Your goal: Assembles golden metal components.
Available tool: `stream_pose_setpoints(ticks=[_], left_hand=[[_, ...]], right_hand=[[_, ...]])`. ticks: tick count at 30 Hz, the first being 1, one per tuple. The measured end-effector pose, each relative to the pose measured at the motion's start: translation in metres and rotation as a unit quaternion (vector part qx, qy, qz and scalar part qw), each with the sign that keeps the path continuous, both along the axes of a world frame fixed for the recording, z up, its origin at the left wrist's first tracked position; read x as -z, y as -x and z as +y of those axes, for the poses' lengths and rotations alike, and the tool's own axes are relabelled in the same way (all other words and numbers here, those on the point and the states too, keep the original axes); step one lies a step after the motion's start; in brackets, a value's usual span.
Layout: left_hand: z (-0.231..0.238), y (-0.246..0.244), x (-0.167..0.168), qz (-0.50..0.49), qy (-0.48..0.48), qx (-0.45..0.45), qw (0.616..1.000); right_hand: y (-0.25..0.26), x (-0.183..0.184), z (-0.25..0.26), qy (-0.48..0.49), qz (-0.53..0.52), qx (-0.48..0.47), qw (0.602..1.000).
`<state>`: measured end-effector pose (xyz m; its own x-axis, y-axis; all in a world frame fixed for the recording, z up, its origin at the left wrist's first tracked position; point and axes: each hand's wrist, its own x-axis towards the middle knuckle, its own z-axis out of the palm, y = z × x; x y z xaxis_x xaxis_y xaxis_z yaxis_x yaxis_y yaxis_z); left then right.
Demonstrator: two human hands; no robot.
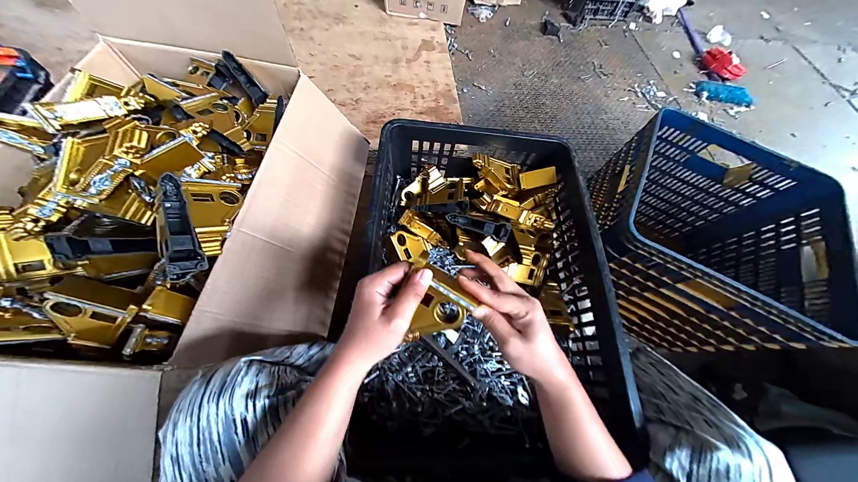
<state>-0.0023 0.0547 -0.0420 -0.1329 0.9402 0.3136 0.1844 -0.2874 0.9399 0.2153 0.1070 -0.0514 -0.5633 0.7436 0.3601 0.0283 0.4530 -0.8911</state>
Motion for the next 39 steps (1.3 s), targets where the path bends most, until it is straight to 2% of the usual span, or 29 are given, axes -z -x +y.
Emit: stream_pose_setpoints(ticks=[2,4,6,7,8,10,12,14,16,21,26,28,30,31,32,33,34,35,36,37,39], left_hand=[[-0.004,0.001,-0.002,-0.102,0.024,0.105,0.989],[-0.007,-0.009,0.0,-0.214,0.052,0.195,0.956],[-0.009,-0.016,0.006,-0.298,0.091,0.234,0.921],[-0.009,-0.015,0.007,-0.304,0.108,0.234,0.917],[-0.008,-0.012,0.005,-0.283,0.122,0.225,0.924],[-0.003,-0.004,-0.001,-0.171,0.138,0.168,0.961],[0.002,-0.001,0.0,-0.08,0.158,0.126,0.976],[0.001,-0.009,0.003,-0.065,0.181,0.137,0.972],[-0.002,-0.017,0.006,-0.072,0.195,0.151,0.967],[-0.004,-0.015,0.009,-0.083,0.205,0.198,0.955],[-0.002,-0.017,0.015,-0.076,0.217,0.223,0.947],[-0.003,-0.008,0.013,-0.156,0.211,0.264,0.928],[-0.004,-0.001,0.012,-0.23,0.185,0.31,0.904],[-0.006,-0.002,0.009,-0.238,0.171,0.292,0.911],[-0.007,-0.005,0.007,-0.238,0.166,0.242,0.926],[-0.006,-0.007,0.006,-0.234,0.171,0.173,0.941],[-0.005,-0.008,0.006,-0.227,0.181,0.097,0.952],[-0.002,-0.008,0.008,-0.22,0.197,0.023,0.955],[0.002,-0.006,0.008,-0.223,0.21,-0.044,0.951],[0.006,-0.003,0.008,-0.226,0.218,-0.101,0.944],[0.011,0.004,0.006,-0.227,0.215,-0.169,0.935]], right_hand=[[-0.003,-0.002,-0.001,0.084,0.077,-0.08,0.99],[0.003,-0.007,-0.006,0.15,0.157,-0.157,0.963],[0.014,-0.011,-0.012,0.184,0.219,-0.17,0.943],[0.016,-0.011,-0.014,0.188,0.231,-0.158,0.941],[0.017,-0.011,-0.015,0.179,0.228,-0.138,0.947],[0.016,-0.01,-0.017,0.116,0.175,-0.066,0.975],[0.013,-0.004,-0.019,-0.027,0.045,0.022,0.998],[0.014,0.003,-0.02,-0.153,-0.055,0.072,0.984],[0.017,0.007,-0.021,-0.178,-0.084,0.073,0.978],[0.006,0.005,-0.016,0.015,-0.058,0.063,0.996],[0.007,0.01,-0.015,0.115,-0.015,0.091,0.989],[0.015,0.0,-0.016,0.248,0.073,0.12,0.958],[0.024,-0.012,-0.013,0.393,0.174,0.125,0.894],[0.029,-0.016,-0.009,0.436,0.198,0.113,0.871],[0.034,-0.016,-0.004,0.454,0.191,0.1,0.864],[0.04,-0.014,0.002,0.446,0.152,0.091,0.877],[0.045,-0.007,0.01,0.404,0.078,0.09,0.907],[0.047,0.006,0.02,0.326,-0.038,0.092,0.94],[0.048,0.021,0.03,0.228,-0.177,0.085,0.954],[0.052,0.035,0.037,0.155,-0.309,0.058,0.937],[0.068,0.065,0.038,0.103,-0.492,-0.03,0.864]])
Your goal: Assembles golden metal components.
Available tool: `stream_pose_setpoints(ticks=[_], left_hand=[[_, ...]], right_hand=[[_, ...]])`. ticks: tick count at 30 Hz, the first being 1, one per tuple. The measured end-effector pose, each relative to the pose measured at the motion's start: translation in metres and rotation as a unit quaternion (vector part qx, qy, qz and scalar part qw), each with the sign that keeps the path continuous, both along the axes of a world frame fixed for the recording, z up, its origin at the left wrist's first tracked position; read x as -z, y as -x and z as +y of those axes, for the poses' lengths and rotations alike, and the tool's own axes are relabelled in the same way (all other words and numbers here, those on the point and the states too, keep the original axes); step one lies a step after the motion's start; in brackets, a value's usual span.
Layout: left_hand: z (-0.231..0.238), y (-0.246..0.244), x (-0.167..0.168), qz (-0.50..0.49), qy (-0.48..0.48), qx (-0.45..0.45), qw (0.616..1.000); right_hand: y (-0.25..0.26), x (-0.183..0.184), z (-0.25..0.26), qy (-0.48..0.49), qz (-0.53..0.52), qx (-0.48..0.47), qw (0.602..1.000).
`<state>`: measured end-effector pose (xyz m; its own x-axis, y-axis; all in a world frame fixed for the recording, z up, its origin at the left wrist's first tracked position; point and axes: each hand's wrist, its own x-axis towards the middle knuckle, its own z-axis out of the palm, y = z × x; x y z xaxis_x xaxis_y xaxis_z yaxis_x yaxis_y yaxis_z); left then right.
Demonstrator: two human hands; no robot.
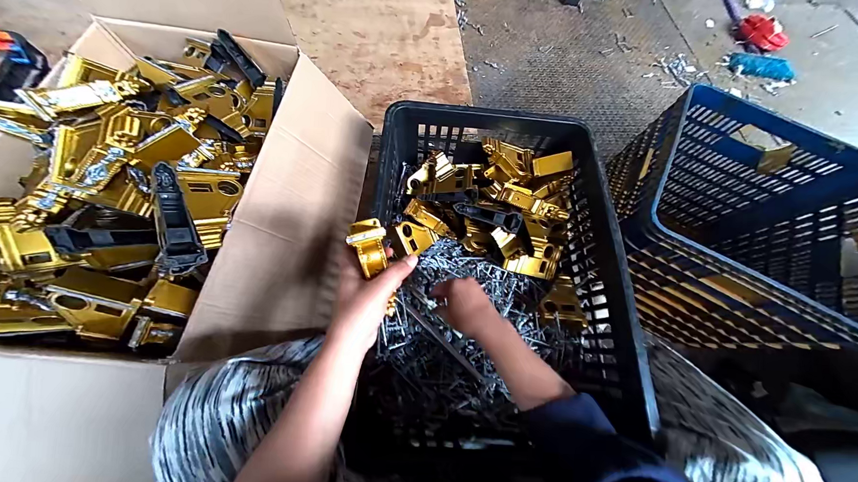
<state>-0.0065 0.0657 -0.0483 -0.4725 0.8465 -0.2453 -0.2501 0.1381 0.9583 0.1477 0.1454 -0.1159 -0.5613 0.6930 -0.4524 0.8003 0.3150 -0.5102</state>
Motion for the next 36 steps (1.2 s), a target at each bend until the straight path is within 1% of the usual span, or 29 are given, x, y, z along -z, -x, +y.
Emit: stream_pose_setpoints(ticks=[1,2,4,5,7,8,9,10,11,12,13,14,15,17,19,20,21,22,23,24,25,26,27,29,31,33,35,36], left_hand=[[0.0,0.003,0.0,0.006,-0.007,-0.01,1.0],[0.0,0.005,0.001,0.001,-0.021,-0.006,1.0],[-0.001,0.008,0.002,-0.022,-0.039,0.005,0.999],[-0.002,0.008,0.003,-0.03,-0.041,0.006,0.999],[-0.004,0.008,0.002,-0.049,-0.022,0.01,0.998],[-0.002,0.006,0.0,-0.066,-0.01,0.01,0.998],[0.0,0.006,0.0,-0.087,0.001,0.017,0.996],[0.001,0.005,-0.001,-0.109,0.014,0.029,0.993],[0.002,0.003,-0.002,-0.135,0.023,0.043,0.99],[0.002,0.001,-0.002,-0.16,0.028,0.054,0.985],[0.002,-0.001,-0.003,-0.181,0.033,0.07,0.98],[0.002,-0.003,-0.004,-0.196,0.037,0.088,0.976],[0.001,-0.005,-0.005,-0.203,0.038,0.109,0.972],[-0.001,-0.006,-0.006,-0.187,0.033,0.157,0.969],[-0.005,-0.004,-0.005,-0.134,0.026,0.201,0.97],[-0.007,-0.003,-0.004,-0.104,0.025,0.227,0.968],[-0.009,-0.004,-0.004,-0.079,0.023,0.256,0.963],[-0.01,-0.006,-0.004,-0.063,0.014,0.284,0.957],[-0.012,-0.009,-0.003,-0.056,0.003,0.31,0.949],[-0.012,-0.011,-0.003,-0.049,-0.005,0.327,0.944],[-0.013,-0.011,-0.002,-0.044,-0.009,0.337,0.94],[-0.013,-0.01,-0.002,-0.044,-0.009,0.345,0.938],[-0.013,-0.008,-0.002,-0.046,-0.007,0.353,0.934],[-0.013,-0.004,-0.001,-0.05,-0.004,0.372,0.927],[-0.014,-0.002,0.003,-0.044,0.013,0.388,0.92],[-0.017,-0.002,0.004,-0.026,0.021,0.397,0.917],[-0.021,-0.003,0.002,0.016,0.02,0.41,0.911],[-0.022,-0.003,0.001,0.061,0.022,0.425,0.903]], right_hand=[[0.007,0.012,-0.006,0.003,-0.063,-0.037,0.997],[0.011,0.019,-0.014,0.001,-0.092,-0.052,0.994],[0.01,0.016,-0.02,0.011,-0.091,-0.034,0.995],[0.004,0.006,-0.019,0.027,-0.068,-0.011,0.997],[-0.018,-0.026,-0.015,0.053,0.017,0.04,0.998],[-0.033,-0.042,-0.012,0.058,0.074,0.059,0.994],[-0.047,-0.055,-0.011,0.072,0.156,0.082,0.982],[-0.058,-0.067,-0.013,0.113,0.257,0.111,0.953],[-0.065,-0.076,-0.016,0.17,0.353,0.134,0.91],[-0.069,-0.082,-0.019,0.22,0.42,0.147,0.868],[-0.07,-0.085,-0.021,0.247,0.453,0.152,0.843],[-0.068,-0.086,-0.022,0.251,0.462,0.154,0.837],[-0.066,-0.085,-0.023,0.239,0.454,0.157,0.844],[-0.062,-0.082,-0.024,0.17,0.413,0.166,0.879],[-0.062,-0.081,-0.028,0.055,0.386,0.145,0.909],[-0.06,-0.08,-0.031,-0.019,0.388,0.12,0.914],[-0.057,-0.079,-0.035,-0.112,0.394,0.09,0.908],[-0.053,-0.079,-0.037,-0.221,0.392,0.056,0.891],[-0.048,-0.079,-0.037,-0.324,0.383,0.028,0.865],[-0.044,-0.078,-0.036,-0.395,0.378,0.012,0.837],[-0.04,-0.075,-0.035,-0.434,0.379,0.011,0.818],[-0.038,-0.071,-0.033,-0.434,0.386,0.019,0.814],[-0.037,-0.067,-0.033,-0.4,0.395,0.03,0.826],[-0.037,-0.058,-0.034,-0.288,0.432,0.046,0.853],[-0.037,-0.049,-0.038,-0.218,0.467,0.076,0.853],[-0.042,-0.048,-0.04,-0.154,0.489,0.096,0.853],[-0.051,-0.052,-0.037,-0.043,0.498,0.113,0.859],[-0.056,-0.056,-0.034,0.025,0.485,0.121,0.866]])
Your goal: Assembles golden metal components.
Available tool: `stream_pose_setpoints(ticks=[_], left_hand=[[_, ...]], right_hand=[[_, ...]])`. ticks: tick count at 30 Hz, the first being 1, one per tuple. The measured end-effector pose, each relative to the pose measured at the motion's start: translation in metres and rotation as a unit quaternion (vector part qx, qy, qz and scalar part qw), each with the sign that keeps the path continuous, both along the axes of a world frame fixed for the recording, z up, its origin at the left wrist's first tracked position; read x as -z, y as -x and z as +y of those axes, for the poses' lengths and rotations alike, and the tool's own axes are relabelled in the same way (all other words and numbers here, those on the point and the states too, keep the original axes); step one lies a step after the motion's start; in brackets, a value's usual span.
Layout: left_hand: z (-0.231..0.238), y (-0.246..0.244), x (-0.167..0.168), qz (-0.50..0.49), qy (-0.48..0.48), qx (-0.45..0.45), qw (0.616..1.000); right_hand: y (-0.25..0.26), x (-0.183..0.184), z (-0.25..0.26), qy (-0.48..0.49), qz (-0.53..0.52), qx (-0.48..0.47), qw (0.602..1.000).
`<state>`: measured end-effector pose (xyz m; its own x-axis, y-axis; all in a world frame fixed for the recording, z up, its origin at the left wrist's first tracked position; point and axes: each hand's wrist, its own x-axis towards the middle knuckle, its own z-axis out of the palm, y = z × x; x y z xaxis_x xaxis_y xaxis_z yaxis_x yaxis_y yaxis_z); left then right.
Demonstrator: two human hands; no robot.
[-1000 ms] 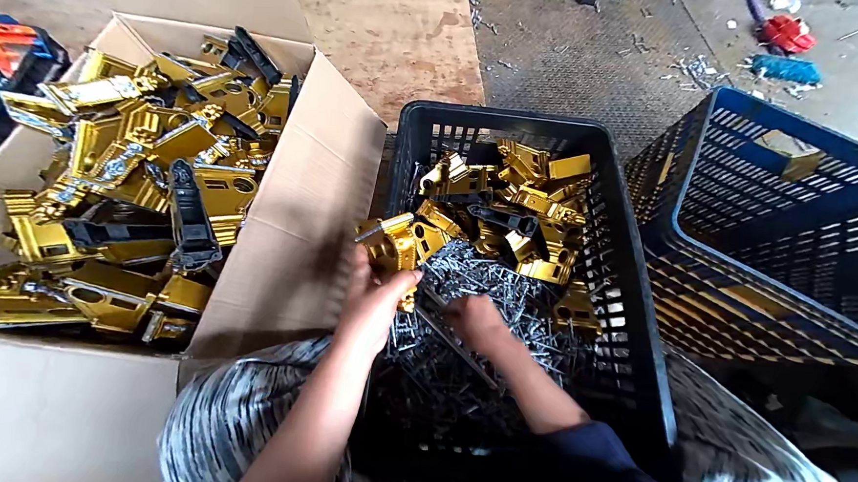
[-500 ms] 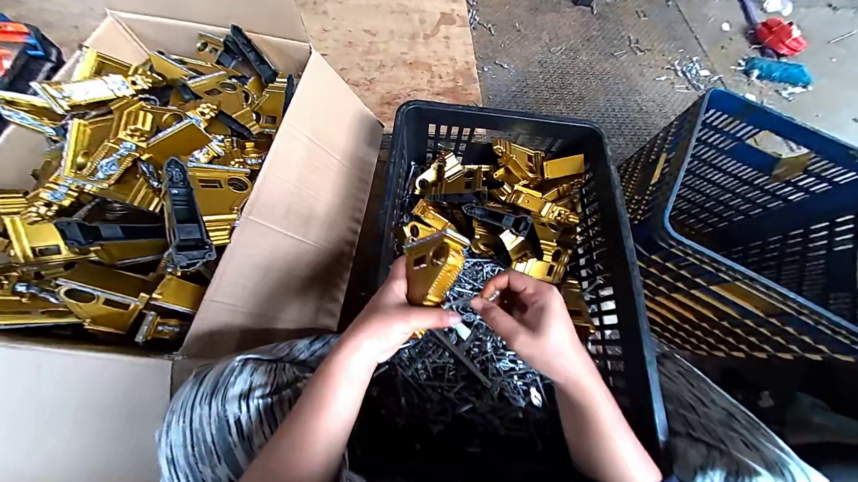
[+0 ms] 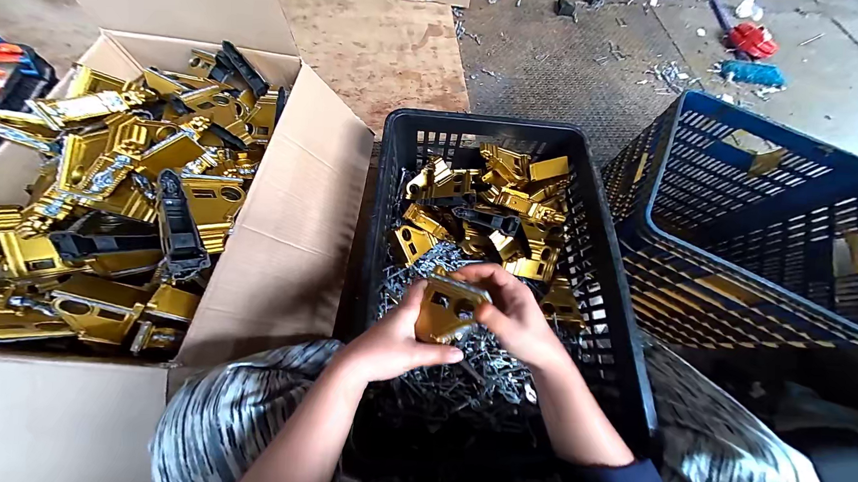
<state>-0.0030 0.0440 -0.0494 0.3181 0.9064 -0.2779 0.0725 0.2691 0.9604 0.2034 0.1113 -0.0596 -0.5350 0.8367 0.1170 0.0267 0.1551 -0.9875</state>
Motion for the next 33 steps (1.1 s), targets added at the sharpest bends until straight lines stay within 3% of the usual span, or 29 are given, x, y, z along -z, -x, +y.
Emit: stream_pose_setpoints(ticks=[2,4,5,8,9,11,13,15,17,18,20,21,23,29,31,33], left_hand=[[0.001,0.002,-0.002,0.105,-0.046,0.052,0.992],[0.001,0.004,-0.005,0.172,-0.077,0.077,0.979],[0.001,0.006,-0.006,0.183,-0.084,0.047,0.978],[0.004,0.008,-0.004,0.092,-0.095,-0.214,0.968],[0.005,0.008,-0.006,0.029,-0.081,-0.249,0.965],[0.001,0.001,-0.004,-0.08,-0.049,-0.215,0.972],[-0.002,-0.012,0.003,-0.132,-0.028,-0.217,0.967],[0.003,-0.012,0.007,-0.091,-0.012,-0.269,0.959],[0.009,-0.002,0.008,-0.061,-0.014,-0.309,0.949],[0.011,0.004,0.007,-0.071,-0.018,-0.316,0.946],[0.015,0.008,0.005,-0.119,-0.02,-0.324,0.938],[0.016,0.007,0.005,-0.141,-0.013,-0.326,0.935],[0.017,0.001,0.004,-0.174,0.007,-0.341,0.924],[0.022,0.0,0.004,-0.142,0.007,-0.423,0.895],[0.025,0.0,0.005,-0.124,0.004,-0.436,0.892],[0.025,-0.003,0.006,-0.121,-0.001,-0.429,0.895]], right_hand=[[-0.008,-0.009,0.006,0.103,-0.048,-0.057,0.992],[-0.008,-0.011,0.009,0.129,-0.116,-0.097,0.98],[-0.007,-0.01,0.008,0.13,-0.123,-0.095,0.979],[-0.001,-0.007,-0.002,0.186,-0.001,0.036,0.982],[0.004,-0.008,-0.007,0.218,0.061,0.085,0.97],[0.02,-0.009,-0.017,0.263,0.154,0.137,0.943],[0.032,-0.007,-0.022,0.251,0.156,0.13,0.946],[0.029,0.002,-0.019,0.147,0.022,0.127,0.981],[0.016,0.019,-0.015,0.025,-0.221,0.1,0.97],[0.011,0.025,-0.015,0.016,-0.347,0.05,0.937],[0.012,0.043,-0.024,0.076,-0.556,-0.085,0.823],[0.014,0.054,-0.032,0.099,-0.609,-0.129,0.776],[0.017,0.056,-0.039,0.111,-0.639,-0.152,0.746],[-0.002,-0.011,-0.031,0.054,-0.583,-0.032,0.81],[-0.014,-0.019,-0.049,-0.114,-0.464,0.112,0.871],[-0.016,-0.013,-0.059,-0.306,-0.275,0.221,0.884]])
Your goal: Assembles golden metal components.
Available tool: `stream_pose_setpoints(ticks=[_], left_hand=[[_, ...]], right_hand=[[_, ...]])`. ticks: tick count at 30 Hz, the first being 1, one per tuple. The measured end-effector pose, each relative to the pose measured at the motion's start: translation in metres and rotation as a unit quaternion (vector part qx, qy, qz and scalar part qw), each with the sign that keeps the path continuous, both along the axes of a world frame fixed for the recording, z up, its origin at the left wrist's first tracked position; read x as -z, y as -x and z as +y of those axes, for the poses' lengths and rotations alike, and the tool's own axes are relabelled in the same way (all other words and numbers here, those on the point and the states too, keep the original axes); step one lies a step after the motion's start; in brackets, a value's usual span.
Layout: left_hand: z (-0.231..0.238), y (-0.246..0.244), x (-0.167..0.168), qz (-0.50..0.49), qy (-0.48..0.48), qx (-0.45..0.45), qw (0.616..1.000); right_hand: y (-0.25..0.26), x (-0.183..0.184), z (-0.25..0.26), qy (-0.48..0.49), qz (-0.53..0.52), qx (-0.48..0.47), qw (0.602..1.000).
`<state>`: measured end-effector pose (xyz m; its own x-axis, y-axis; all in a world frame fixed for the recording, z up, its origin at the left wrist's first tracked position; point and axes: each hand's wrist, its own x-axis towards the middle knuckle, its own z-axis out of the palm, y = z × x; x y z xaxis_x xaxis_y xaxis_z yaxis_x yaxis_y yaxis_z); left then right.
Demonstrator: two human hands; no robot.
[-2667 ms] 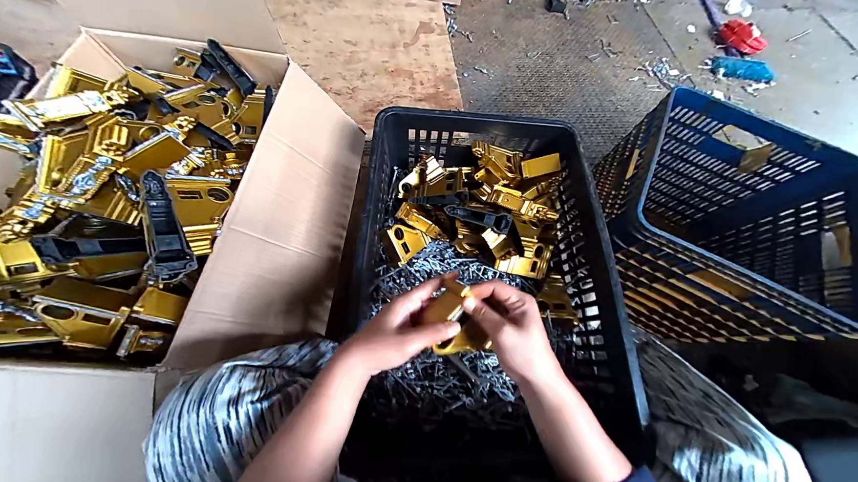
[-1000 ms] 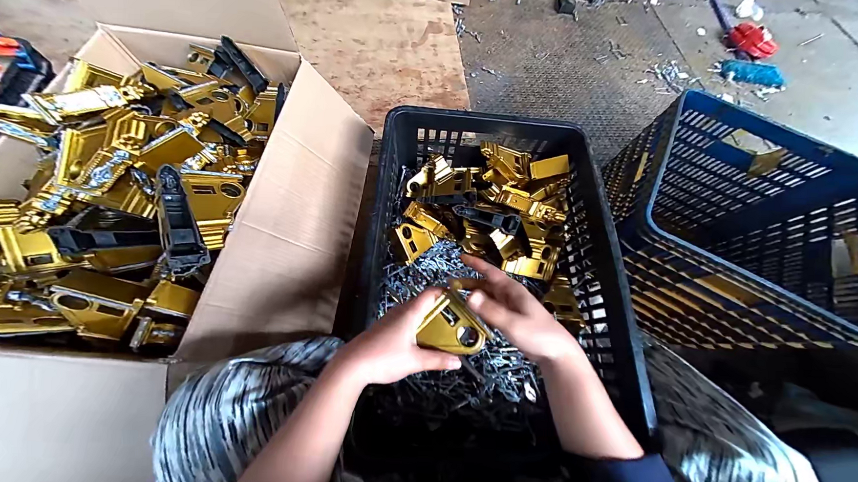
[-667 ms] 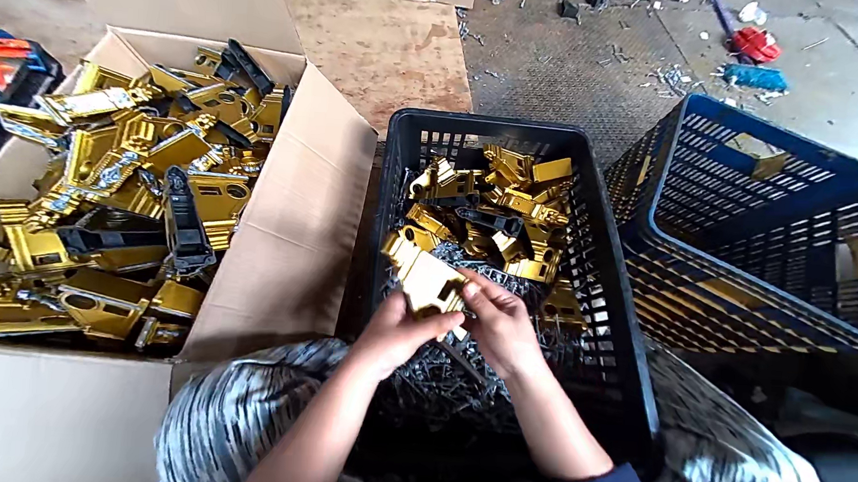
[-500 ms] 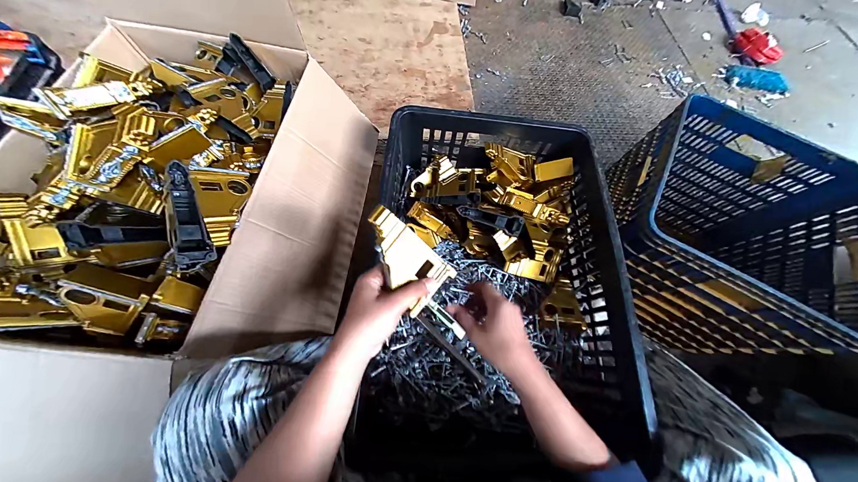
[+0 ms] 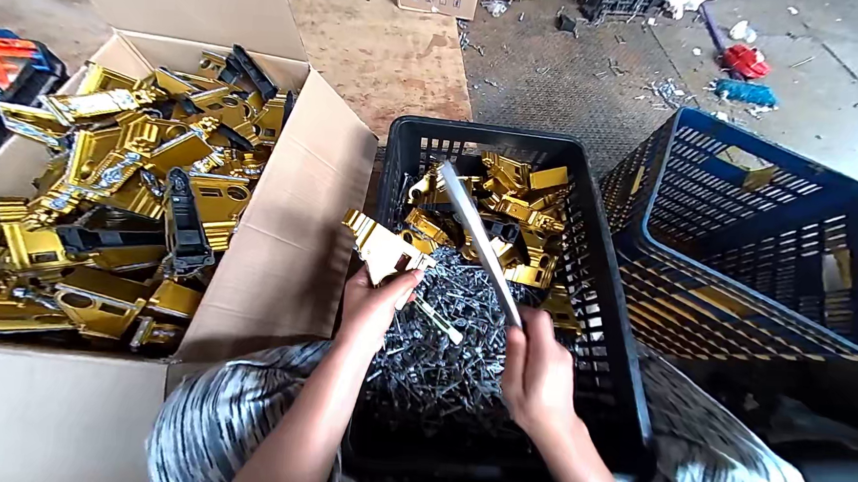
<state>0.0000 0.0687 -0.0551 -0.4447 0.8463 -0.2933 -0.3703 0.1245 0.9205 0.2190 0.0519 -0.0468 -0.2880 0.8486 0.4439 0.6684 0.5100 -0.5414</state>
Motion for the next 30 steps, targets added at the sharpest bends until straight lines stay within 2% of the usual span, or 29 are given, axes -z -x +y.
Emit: stream_pose_setpoints(ticks=[1,2,5,6,8,10,11,13,16,19,22,25,26,30], left_hand=[[0.0,-0.002,0.0,-0.001,-0.005,0.005,1.0],[-0.001,-0.004,-0.002,-0.003,-0.009,0.012,1.0],[0.0,-0.007,-0.002,0.006,0.008,0.02,1.0],[0.001,-0.008,-0.003,0.002,0.018,0.019,1.0],[0.001,-0.01,-0.005,-0.011,0.022,0.014,1.0],[-0.002,-0.011,-0.007,-0.025,0.024,0.022,0.999],[-0.001,-0.01,-0.006,-0.03,0.031,0.026,0.999],[-0.001,-0.009,0.002,-0.041,0.069,0.032,0.996],[0.003,-0.005,0.002,-0.069,0.114,0.022,0.991],[0.019,0.028,-0.031,-0.059,0.056,-0.001,0.997],[0.046,0.101,-0.09,-0.007,-0.066,-0.05,0.997],[0.063,0.149,-0.132,0.022,-0.064,-0.129,0.989],[0.063,0.151,-0.138,0.021,-0.049,-0.124,0.991],[0.035,0.1,-0.127,0.036,-0.032,0.042,0.998]], right_hand=[[0.002,0.005,-0.002,-0.056,0.039,-0.016,0.998],[0.004,0.011,-0.003,-0.071,0.032,-0.022,0.997],[0.01,0.028,0.0,0.039,-0.073,-0.018,0.996],[0.01,0.03,0.002,0.03,-0.057,-0.016,0.998],[0.012,0.029,-0.001,-0.049,0.022,-0.022,0.998],[0.014,0.034,-0.004,-0.064,0.023,-0.016,0.998],[0.015,0.04,-0.004,-0.014,-0.011,-0.008,1.0],[0.014,0.047,-0.004,0.163,-0.083,0.008,0.983],[0.005,0.04,0.009,0.402,-0.129,-0.014,0.907],[-0.017,0.042,0.036,0.499,-0.2,-0.049,0.841],[-0.044,0.033,0.076,0.459,-0.237,0.114,0.849],[-0.062,0.053,0.117,0.405,-0.246,0.238,0.848],[-0.065,0.065,0.123,0.403,-0.25,0.247,0.845],[-0.05,0.071,0.111,0.43,-0.289,0.248,0.818]])
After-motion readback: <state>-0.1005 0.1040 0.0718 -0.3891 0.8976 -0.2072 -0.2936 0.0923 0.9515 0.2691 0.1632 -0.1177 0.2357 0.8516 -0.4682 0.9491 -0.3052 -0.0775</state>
